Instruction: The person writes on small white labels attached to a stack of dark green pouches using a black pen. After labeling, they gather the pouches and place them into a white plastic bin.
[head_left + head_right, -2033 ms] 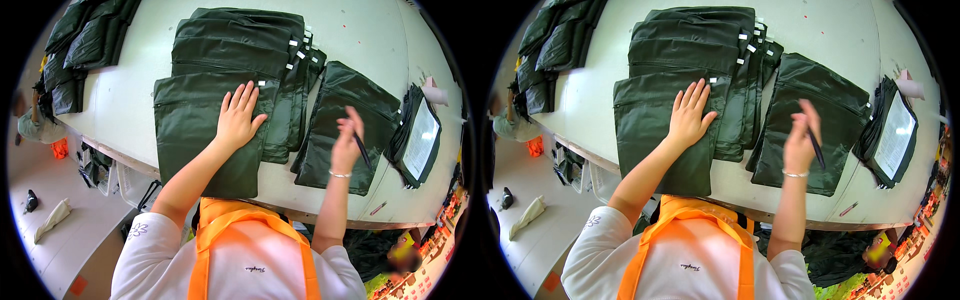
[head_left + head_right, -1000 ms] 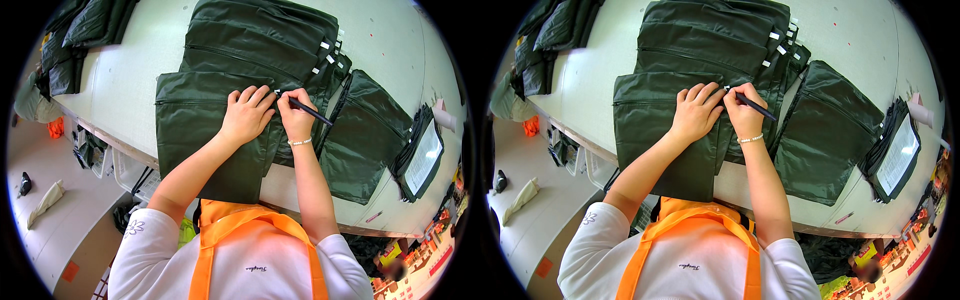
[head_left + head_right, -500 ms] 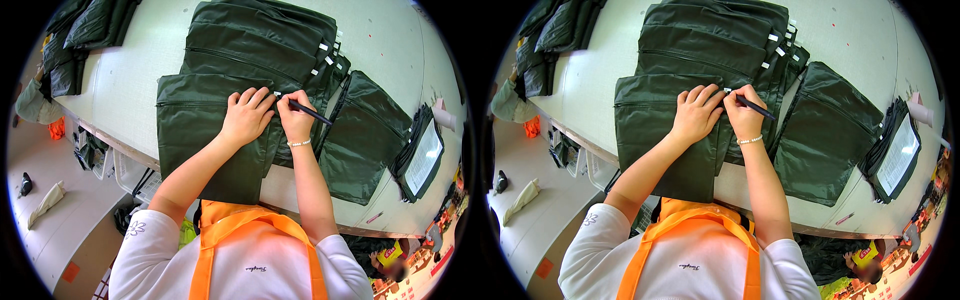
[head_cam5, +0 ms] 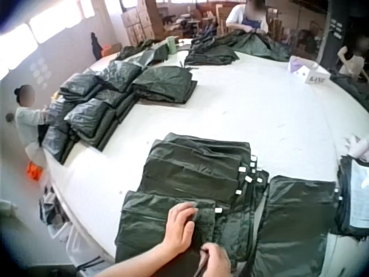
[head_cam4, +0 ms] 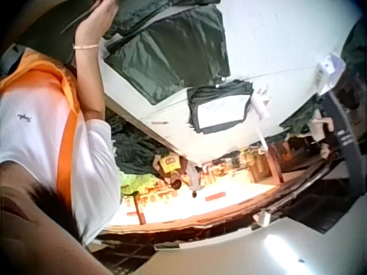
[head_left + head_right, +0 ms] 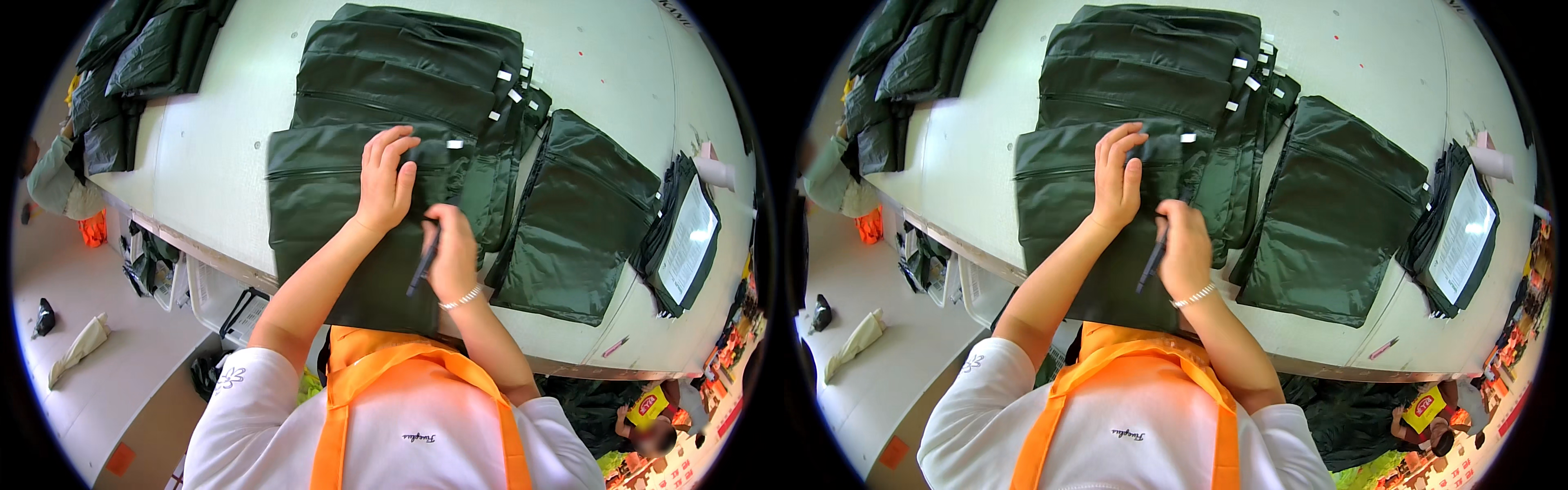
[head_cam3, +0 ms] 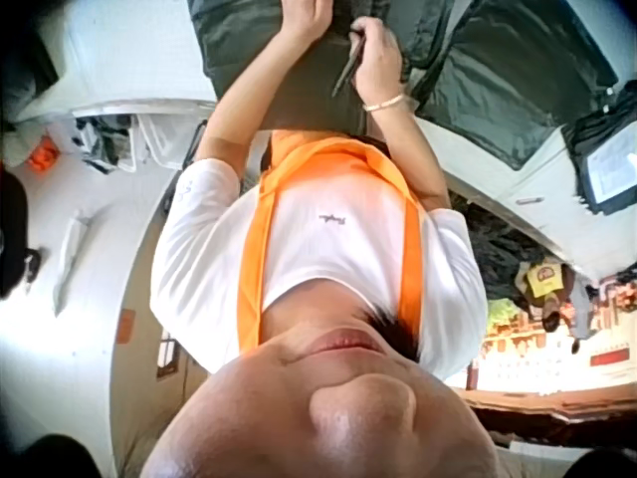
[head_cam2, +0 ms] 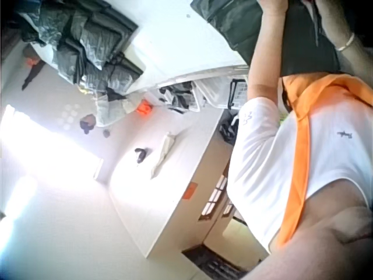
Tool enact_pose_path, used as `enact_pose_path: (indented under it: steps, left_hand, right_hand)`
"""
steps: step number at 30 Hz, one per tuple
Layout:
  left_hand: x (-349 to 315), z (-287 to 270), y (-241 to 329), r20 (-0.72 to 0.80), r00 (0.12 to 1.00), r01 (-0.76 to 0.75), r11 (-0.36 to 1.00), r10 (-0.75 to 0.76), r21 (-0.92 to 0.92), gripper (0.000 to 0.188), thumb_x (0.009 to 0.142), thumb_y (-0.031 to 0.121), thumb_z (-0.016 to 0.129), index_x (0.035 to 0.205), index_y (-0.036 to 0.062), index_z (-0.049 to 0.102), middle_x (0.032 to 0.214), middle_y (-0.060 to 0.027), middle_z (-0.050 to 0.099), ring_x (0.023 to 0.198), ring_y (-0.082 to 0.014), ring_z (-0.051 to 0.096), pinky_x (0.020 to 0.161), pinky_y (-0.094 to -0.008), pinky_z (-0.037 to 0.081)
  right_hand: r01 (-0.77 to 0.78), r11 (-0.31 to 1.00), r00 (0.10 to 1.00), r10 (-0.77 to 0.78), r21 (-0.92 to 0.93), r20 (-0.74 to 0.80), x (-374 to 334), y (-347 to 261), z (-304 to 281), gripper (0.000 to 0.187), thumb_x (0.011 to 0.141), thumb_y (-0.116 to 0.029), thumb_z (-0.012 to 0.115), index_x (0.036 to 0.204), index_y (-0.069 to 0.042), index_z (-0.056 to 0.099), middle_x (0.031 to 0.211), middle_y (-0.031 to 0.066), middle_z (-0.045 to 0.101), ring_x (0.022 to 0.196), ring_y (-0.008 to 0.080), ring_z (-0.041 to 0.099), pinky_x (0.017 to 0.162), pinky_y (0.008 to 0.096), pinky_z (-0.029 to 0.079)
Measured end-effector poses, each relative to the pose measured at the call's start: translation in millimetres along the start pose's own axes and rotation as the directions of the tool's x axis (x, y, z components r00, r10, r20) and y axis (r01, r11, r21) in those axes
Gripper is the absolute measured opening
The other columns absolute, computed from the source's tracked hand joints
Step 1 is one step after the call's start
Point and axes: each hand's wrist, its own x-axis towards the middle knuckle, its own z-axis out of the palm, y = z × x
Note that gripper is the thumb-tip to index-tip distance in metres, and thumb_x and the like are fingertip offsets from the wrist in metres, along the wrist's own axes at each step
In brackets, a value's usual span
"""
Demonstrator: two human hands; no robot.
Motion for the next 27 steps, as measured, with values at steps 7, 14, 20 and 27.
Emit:
enact_pose_path:
  steps: [7,14,20,27]
  left_hand:
    - [65,45,4,0.273,0.956,-0.192,0.929,0.105,0.317,0.054,0.093,0.025,0.056,0.144,0.0117,0.043,0.153,-0.0053,0.038,0.141,-0.0271,0.034,0.115,-0.0445,0.026]
    - [19,37,-8,0.332,0.935,-0.063,0.864,-0.123,0.500,0.058,0.095,0.030,0.054,0.148,0.0145,0.038,0.158,-0.0038,0.029,0.145,-0.0267,0.026,0.116,-0.0538,0.018]
    - [-21,-2,-1,0.241,0.941,0.071,0.838,-0.236,0.541,0.043,0.095,0.024,0.056,0.137,0.0150,0.051,0.153,-0.0048,0.037,0.141,-0.0278,0.032,0.114,-0.0563,0.020]
    - [-19,-5,6,0.269,0.937,0.044,0.840,-0.222,0.542,0.041,0.092,0.024,0.057,0.132,0.0184,0.056,0.144,-0.0043,0.047,0.134,-0.0271,0.041,0.111,-0.0528,0.025]
  right_hand:
    - [-0.152,0.951,0.844,-0.017,-0.270,-0.537,1,74,-207,0.013,0.092,-0.002,0.062,0.103,-0.005,0.056,0.093,0.0049,0.058,0.085,0.0142,0.054,0.082,0.0277,0.047]
    - [-0.183,0.752,0.885,-0.155,-0.633,-0.439,3,124,-250,0.031,0.093,-0.002,0.056,0.124,-0.005,0.055,0.135,0.0188,0.056,0.119,0.0348,0.053,0.103,0.0411,0.038]
    - [0.038,0.987,0.927,0.023,0.155,-0.374,47,49,-98,0.025,0.098,-0.010,0.054,0.120,-0.003,0.065,0.108,0.0108,0.068,0.089,0.0142,0.064,0.079,0.0262,0.051]
    - [0.007,0.932,0.992,0.039,0.363,-0.122,95,22,9,0.010,0.083,-0.006,0.068,0.091,-0.002,0.065,0.074,0.0052,0.067,0.062,0.0097,0.061,0.059,0.0242,0.049]
